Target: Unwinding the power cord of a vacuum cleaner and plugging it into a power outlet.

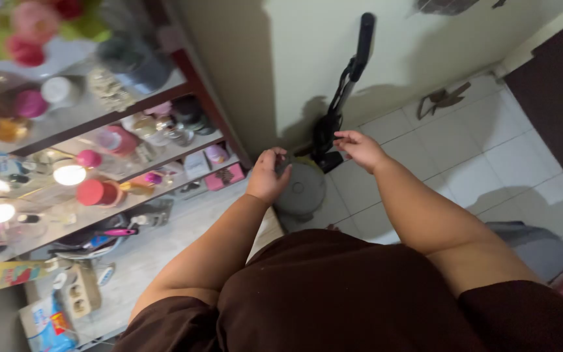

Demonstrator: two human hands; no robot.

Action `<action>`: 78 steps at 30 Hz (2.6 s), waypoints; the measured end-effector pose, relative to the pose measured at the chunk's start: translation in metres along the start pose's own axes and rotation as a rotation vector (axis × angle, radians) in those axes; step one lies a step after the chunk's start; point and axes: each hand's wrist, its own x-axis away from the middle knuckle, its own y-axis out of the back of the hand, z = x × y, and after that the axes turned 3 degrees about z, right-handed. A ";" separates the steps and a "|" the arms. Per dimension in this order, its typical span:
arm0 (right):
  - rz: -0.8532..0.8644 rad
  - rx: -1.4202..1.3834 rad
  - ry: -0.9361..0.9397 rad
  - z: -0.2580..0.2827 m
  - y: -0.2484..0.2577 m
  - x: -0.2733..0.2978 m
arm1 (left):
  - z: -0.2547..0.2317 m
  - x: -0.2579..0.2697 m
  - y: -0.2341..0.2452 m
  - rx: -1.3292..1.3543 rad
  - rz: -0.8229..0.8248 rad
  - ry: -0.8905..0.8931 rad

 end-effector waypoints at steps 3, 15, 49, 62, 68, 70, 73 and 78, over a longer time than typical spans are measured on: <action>-0.016 0.010 0.092 -0.011 0.048 -0.028 | -0.004 -0.018 -0.034 0.014 -0.029 0.017; -0.363 0.066 0.247 0.078 0.109 -0.127 | -0.027 0.010 -0.051 -0.131 -0.190 0.209; -0.458 0.669 0.330 0.054 0.136 -0.068 | -0.028 0.072 0.013 -0.198 -0.183 0.249; -0.356 0.333 0.453 0.009 0.152 -0.034 | -0.022 0.009 -0.054 -0.083 -0.096 0.164; -0.205 0.254 0.382 0.003 0.178 -0.038 | -0.039 -0.039 -0.110 -0.094 -0.057 0.233; -0.147 0.183 0.404 0.005 0.189 -0.045 | -0.042 -0.058 -0.137 -0.106 -0.066 0.271; -0.066 0.332 0.364 0.027 0.205 -0.039 | -0.049 -0.086 -0.187 -0.091 -0.026 0.325; 0.303 0.390 0.453 0.037 0.220 -0.043 | -0.073 -0.134 -0.255 -0.194 0.030 0.322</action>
